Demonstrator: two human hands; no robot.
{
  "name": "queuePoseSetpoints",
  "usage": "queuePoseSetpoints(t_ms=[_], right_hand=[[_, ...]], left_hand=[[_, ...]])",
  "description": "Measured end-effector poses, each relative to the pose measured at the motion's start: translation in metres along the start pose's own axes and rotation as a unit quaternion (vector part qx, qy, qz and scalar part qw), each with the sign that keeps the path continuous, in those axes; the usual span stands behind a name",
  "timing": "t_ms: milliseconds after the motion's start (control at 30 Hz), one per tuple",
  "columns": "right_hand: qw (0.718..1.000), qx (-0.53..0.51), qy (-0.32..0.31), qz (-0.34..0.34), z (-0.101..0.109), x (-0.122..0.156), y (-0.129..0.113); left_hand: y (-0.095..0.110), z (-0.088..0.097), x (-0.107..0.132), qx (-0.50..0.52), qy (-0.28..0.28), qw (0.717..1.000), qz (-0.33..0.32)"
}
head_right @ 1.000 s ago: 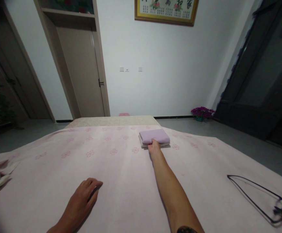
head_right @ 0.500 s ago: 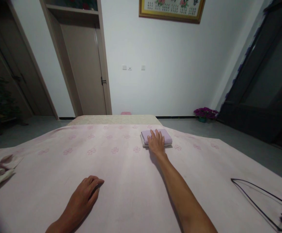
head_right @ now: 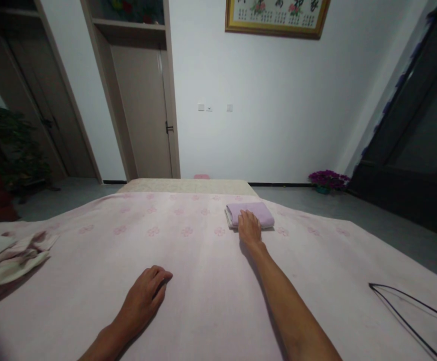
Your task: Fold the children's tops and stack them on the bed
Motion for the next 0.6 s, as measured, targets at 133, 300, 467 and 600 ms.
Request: queuePoseSetpoints(t_ms=[133, 300, 467, 600], right_hand=[[0.948, 0.263, -0.083, 0.159, -0.017, 0.073, 0.028], [0.819, 0.510, -0.176, 0.196, -0.024, 0.142, 0.064], [0.785, 0.547, -0.194, 0.219, -0.022, 0.175, 0.058], [0.786, 0.550, -0.167, 0.229, -0.022, 0.185, 0.053]], left_hand=[[0.004, 0.004, 0.000, -0.016, -0.006, 1.000, 0.001], [0.007, 0.006, 0.002, -0.015, -0.013, 1.000, 0.014], [0.006, 0.007, 0.005, -0.009, -0.002, 1.000, 0.005], [0.004, 0.008, 0.009, 0.030, 0.017, 0.999, -0.014]])
Point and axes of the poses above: each hand's wrist, its own x-axis away from the middle knuckle, its own z-axis out of the back of the hand, y = z × x, the point moved 4 cm from there along -x, towards the middle knuckle, and after that the axes turned 13 degrees about -z, right-handed, at the moved point
